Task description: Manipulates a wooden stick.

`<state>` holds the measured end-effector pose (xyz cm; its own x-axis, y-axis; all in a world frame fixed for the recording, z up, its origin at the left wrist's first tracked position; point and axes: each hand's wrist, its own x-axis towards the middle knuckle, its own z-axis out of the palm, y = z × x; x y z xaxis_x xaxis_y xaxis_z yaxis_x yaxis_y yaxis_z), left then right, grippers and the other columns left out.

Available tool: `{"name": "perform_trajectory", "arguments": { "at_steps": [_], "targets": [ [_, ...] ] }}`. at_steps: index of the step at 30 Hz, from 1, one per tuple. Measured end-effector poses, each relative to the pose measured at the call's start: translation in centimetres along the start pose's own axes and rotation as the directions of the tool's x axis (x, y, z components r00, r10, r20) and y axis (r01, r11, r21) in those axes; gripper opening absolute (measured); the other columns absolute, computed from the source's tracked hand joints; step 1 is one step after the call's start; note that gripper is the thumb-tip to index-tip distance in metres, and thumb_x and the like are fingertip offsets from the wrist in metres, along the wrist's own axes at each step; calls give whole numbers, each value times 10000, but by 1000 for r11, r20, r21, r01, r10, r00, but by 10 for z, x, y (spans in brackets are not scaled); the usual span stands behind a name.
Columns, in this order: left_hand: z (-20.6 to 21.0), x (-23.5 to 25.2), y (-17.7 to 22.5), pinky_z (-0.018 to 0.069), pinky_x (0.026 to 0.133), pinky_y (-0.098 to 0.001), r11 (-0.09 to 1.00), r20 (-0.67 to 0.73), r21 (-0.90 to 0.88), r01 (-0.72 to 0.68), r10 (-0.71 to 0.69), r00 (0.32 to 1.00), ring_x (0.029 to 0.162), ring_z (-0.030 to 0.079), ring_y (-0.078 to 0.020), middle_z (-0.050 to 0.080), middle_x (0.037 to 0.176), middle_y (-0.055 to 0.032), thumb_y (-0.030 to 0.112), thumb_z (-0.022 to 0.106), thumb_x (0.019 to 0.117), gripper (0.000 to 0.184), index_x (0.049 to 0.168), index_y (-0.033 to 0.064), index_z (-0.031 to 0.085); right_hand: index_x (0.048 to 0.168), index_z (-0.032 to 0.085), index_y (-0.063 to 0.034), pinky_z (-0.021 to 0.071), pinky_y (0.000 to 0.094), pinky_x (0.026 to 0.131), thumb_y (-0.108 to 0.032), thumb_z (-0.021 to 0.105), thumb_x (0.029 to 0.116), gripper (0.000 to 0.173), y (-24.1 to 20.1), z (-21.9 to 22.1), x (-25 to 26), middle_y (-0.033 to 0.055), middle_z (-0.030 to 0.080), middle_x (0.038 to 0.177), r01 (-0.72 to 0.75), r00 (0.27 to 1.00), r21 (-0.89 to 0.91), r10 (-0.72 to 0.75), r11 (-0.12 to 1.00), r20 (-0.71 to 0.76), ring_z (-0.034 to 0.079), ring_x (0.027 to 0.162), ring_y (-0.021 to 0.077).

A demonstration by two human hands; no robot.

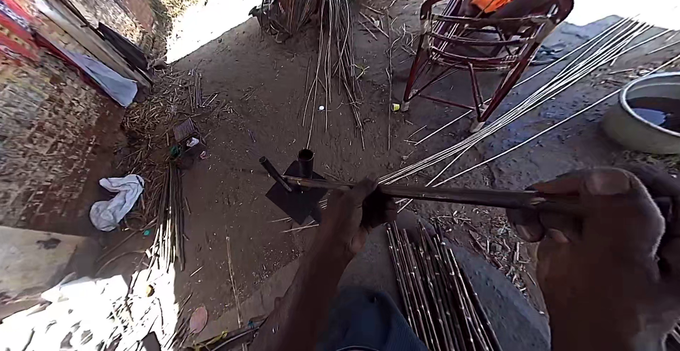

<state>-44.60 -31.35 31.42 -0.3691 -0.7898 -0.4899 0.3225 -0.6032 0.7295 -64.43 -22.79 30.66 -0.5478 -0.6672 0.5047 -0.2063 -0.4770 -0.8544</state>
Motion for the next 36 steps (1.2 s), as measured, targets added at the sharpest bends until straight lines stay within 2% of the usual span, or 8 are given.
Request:
{"name": "perform_trajectory", "arguments": {
  "at_steps": [6,15,18,20,24,27,31,36],
  "targets": [
    [-19,-23,-25,528,526,-165,996,14,77,33,-34,999,565,604,-53,654,808,-37,306,575,1049,224,1032,89,626,1382,552,-258,523,191,566,-480,743,899,564,11,3,-81,-111,618,912,-49,976,33,41,998,214,585,672,21],
    [-84,-106,-127,577,559,-334,938,-38,234,-257,272,961,602,642,-198,652,798,-116,627,404,1041,577,1240,126,612,1139,717,-160,548,295,653,-479,661,976,362,-56,-35,-183,15,683,862,412,847,-213,-286,886,449,655,746,116],
    [-105,-107,-160,582,550,-370,636,-91,557,-535,686,722,634,641,-226,628,849,-99,369,549,1030,321,1233,121,519,1144,712,-139,541,307,661,-498,659,973,401,-85,-66,-194,24,686,845,389,855,-234,-255,891,452,654,738,131],
    [-112,-112,-170,603,657,-343,292,42,810,-508,836,548,827,663,-162,626,1044,-9,277,649,947,384,1284,173,498,1147,703,-137,536,298,669,-515,619,992,418,-100,-86,-198,18,684,854,374,873,-249,-249,893,419,646,745,121],
    [-99,-122,-158,573,848,-381,-134,284,912,-388,889,358,1148,592,-221,530,1350,-120,347,713,919,555,1342,71,483,1140,691,-207,525,241,646,-545,572,1007,382,-118,-102,-192,-52,674,869,350,908,-250,-262,903,326,628,742,40],
    [-82,-106,-127,505,1031,-440,-251,387,890,-380,857,340,1316,516,-299,506,1422,-182,392,767,891,670,1375,23,486,1132,706,-197,536,196,648,-514,592,1009,358,-129,-104,-172,-84,683,924,314,915,-199,-240,928,324,626,758,-7],
    [-54,-51,-74,440,1109,-457,-474,603,789,-391,721,342,1233,573,-306,645,1224,-138,380,797,818,527,1189,46,629,1143,685,-177,503,188,554,-483,579,1025,345,-140,-116,-135,-113,670,866,243,923,-115,-193,963,334,586,644,-11],
    [-17,10,-22,562,662,-431,-642,814,581,-501,450,367,764,670,-249,649,786,-82,341,718,872,299,793,59,653,1065,669,-213,539,219,583,-471,566,1031,280,-122,-131,-49,-131,669,842,182,936,8,-176,983,305,612,647,26]
  ]
}}
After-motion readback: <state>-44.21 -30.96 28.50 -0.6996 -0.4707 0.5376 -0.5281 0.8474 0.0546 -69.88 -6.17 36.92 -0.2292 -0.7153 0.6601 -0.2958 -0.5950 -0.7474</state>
